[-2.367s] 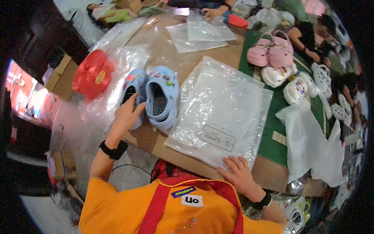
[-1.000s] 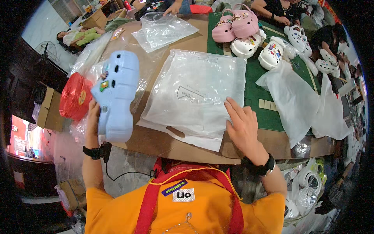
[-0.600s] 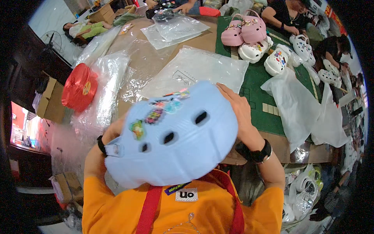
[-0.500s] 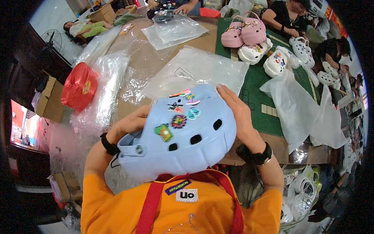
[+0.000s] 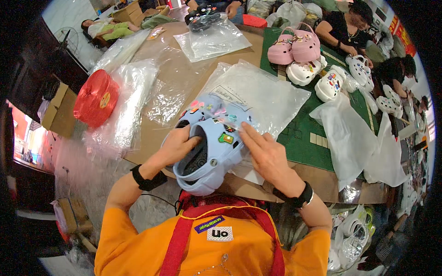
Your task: The recorder is packaging pairs of foam clogs into individual plastic bags and placing them into a larger transport bag.
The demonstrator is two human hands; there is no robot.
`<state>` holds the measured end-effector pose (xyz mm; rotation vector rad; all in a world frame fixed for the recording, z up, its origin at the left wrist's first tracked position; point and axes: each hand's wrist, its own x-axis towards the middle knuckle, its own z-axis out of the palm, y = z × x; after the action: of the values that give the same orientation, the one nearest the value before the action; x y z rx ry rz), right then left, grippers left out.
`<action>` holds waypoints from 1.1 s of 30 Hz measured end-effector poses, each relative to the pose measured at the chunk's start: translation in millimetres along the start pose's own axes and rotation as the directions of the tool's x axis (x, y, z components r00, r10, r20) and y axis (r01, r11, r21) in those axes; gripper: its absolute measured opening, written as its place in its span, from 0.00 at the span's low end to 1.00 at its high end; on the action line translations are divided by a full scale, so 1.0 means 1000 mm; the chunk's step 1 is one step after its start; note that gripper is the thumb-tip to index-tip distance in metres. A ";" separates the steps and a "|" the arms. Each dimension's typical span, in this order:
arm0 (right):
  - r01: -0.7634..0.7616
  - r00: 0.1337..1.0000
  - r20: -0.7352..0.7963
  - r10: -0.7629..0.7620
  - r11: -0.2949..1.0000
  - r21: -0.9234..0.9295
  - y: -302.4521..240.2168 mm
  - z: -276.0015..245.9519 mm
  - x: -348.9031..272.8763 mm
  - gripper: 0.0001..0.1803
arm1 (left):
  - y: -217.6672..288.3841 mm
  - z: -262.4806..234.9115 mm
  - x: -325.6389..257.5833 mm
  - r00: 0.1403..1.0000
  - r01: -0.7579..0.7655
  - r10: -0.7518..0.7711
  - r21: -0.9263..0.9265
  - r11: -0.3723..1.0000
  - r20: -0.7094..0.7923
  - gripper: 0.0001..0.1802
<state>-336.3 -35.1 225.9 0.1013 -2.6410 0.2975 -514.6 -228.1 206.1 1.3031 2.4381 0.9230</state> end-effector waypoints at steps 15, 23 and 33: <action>0.426 0.879 0.171 -0.445 0.894 0.136 -0.006 0.011 -0.006 0.32 | -0.002 0.033 0.004 0.997 0.071 -0.071 0.016 0.997 0.002 0.13; 0.071 0.990 -0.137 -0.039 0.969 0.236 0.011 0.033 -0.024 0.32 | 0.013 0.034 0.014 0.993 0.027 -0.022 0.042 0.999 -0.118 0.19; -0.238 0.965 -0.064 0.255 0.951 0.198 0.011 0.060 -0.072 0.24 | 0.005 0.011 0.001 0.950 -0.311 0.300 0.202 0.929 0.087 0.21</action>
<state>-301.0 -36.4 138.0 -0.1792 -2.5317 0.6228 -506.4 -220.8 200.9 1.7989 2.3861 0.6917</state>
